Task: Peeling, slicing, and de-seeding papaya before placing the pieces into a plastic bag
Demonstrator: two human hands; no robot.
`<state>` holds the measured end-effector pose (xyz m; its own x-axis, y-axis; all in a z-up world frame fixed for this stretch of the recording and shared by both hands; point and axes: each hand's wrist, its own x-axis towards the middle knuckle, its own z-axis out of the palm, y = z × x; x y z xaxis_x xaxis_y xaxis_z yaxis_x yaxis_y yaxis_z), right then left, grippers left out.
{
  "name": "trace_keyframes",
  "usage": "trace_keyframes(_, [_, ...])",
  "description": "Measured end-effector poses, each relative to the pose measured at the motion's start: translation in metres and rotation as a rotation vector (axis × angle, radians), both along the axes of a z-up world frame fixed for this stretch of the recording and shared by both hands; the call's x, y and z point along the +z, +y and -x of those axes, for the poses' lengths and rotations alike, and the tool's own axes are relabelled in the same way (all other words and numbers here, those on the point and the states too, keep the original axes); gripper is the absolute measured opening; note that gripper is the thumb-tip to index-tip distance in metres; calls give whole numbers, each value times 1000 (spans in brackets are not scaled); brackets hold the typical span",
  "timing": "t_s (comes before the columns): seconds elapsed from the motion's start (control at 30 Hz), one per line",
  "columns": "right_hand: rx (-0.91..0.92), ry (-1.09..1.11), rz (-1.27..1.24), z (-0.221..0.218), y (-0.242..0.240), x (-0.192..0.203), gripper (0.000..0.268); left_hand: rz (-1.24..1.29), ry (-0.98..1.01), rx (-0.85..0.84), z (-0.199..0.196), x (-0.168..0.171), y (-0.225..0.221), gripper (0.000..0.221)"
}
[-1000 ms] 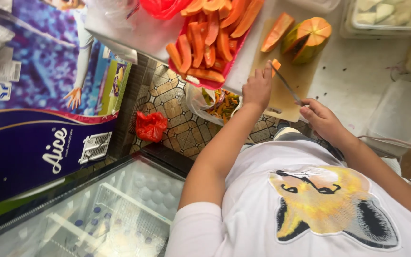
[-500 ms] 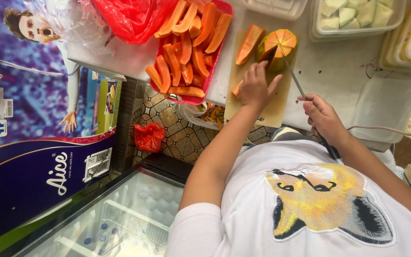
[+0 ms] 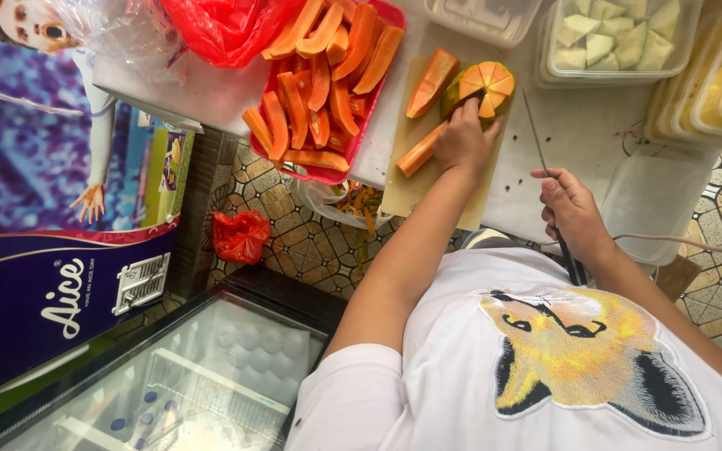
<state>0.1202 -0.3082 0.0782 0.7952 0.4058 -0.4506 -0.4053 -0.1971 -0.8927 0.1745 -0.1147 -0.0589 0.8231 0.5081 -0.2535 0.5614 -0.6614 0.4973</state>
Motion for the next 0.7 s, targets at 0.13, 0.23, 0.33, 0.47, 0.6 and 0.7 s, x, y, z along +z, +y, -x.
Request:
trace_keyframes(0.13, [4,-1,-6,-1,2,0,34,47,34,30,9,-2,-3,55])
trace_keyframes(0.23, [0,-4,-17,-1,4,0,35,190,7,97,22,12,-6,49])
trace_keyframes(0.33, [3,-11,-18,-1,5,-1,35,345,-149,172,30,19,-8,46])
trace_keyframes(0.47, [24,-20,-18,-1,5,-5,35,442,-274,233,43,15,-4,49])
trace_keyframes(0.6, [55,-24,-19,0,9,-13,34,544,-499,295,61,6,9,49])
trace_keyframes(0.7, [90,-7,-42,-3,17,-21,34,637,-574,314,81,14,12,47])
